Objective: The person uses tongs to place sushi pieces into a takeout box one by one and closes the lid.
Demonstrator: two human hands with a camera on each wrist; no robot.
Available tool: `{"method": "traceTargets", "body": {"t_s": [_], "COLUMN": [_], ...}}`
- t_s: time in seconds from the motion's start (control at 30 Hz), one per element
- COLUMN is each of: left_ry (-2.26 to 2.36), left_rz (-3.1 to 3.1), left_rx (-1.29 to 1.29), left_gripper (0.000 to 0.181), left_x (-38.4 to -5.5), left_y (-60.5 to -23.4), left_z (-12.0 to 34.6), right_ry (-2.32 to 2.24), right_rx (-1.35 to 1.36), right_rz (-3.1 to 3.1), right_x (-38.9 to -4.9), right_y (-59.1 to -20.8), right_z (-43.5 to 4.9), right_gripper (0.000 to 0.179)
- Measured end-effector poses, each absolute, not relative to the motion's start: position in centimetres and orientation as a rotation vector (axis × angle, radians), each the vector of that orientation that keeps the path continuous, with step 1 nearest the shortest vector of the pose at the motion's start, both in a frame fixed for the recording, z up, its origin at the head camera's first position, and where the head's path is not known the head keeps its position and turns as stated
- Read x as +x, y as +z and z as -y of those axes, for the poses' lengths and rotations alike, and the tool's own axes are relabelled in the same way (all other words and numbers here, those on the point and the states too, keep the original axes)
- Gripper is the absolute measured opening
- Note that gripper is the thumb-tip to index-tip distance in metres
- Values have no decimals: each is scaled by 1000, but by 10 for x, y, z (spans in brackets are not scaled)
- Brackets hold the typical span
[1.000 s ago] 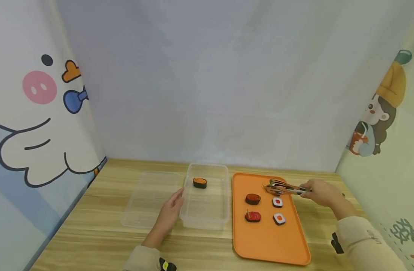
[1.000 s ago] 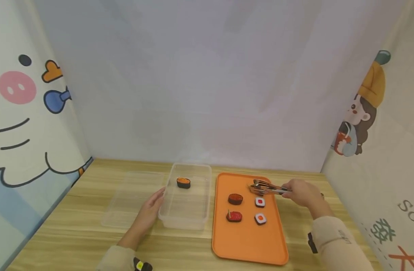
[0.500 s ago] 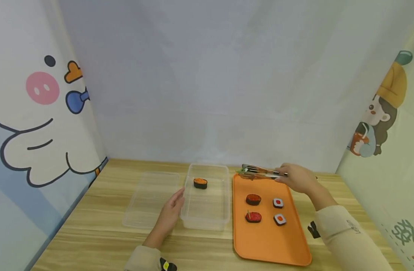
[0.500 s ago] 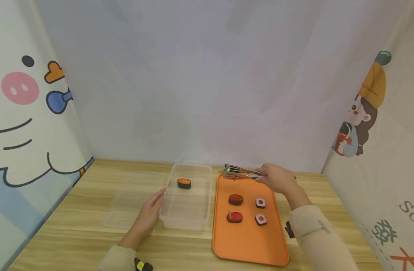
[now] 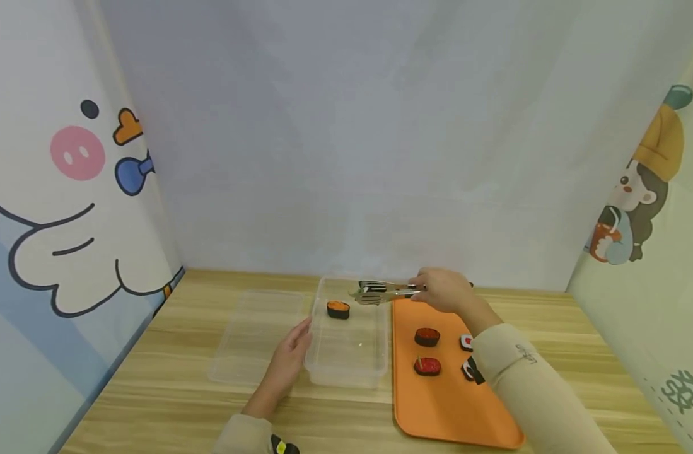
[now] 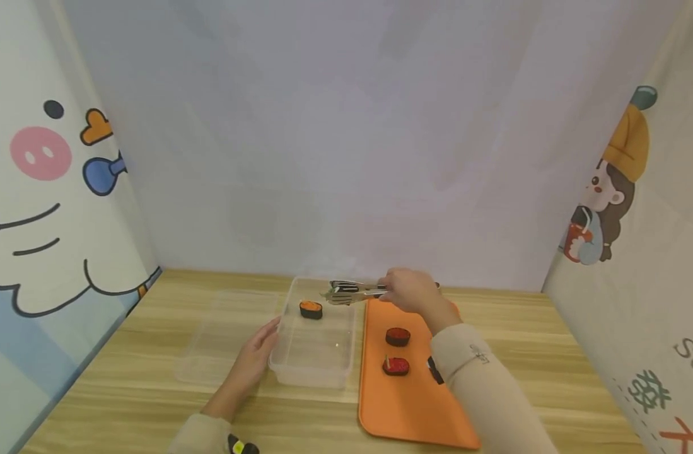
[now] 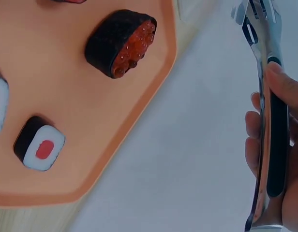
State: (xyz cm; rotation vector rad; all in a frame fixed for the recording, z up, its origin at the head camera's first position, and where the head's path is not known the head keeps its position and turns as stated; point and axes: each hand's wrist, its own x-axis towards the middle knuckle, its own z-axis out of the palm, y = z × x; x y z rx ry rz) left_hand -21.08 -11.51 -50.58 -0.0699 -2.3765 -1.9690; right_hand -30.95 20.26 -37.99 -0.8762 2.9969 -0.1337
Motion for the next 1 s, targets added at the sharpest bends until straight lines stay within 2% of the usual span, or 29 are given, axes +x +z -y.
{"method": "traceTargets", "body": {"t_s": [0.33,0.67,1.0], "left_ry": [-1974,-1937,-1945], "left_rz": [2387,2416,2408], "left_rx": [-73,-62,-55], "left_gripper": [44,45,45], "left_x": [-209,-210,-209], "left_y": [-506,-507,-506], "left_z": [114,114,116], "right_ry": [55,270,235], "right_rx": [-747,-731,-750], "right_rz": [-2900,-2888,-2899], "right_x": [-310,-312,-308], "right_y": [-370,-359,-358], "right_z": [-167,-143,-145], "right_gripper": [34,8,9]}}
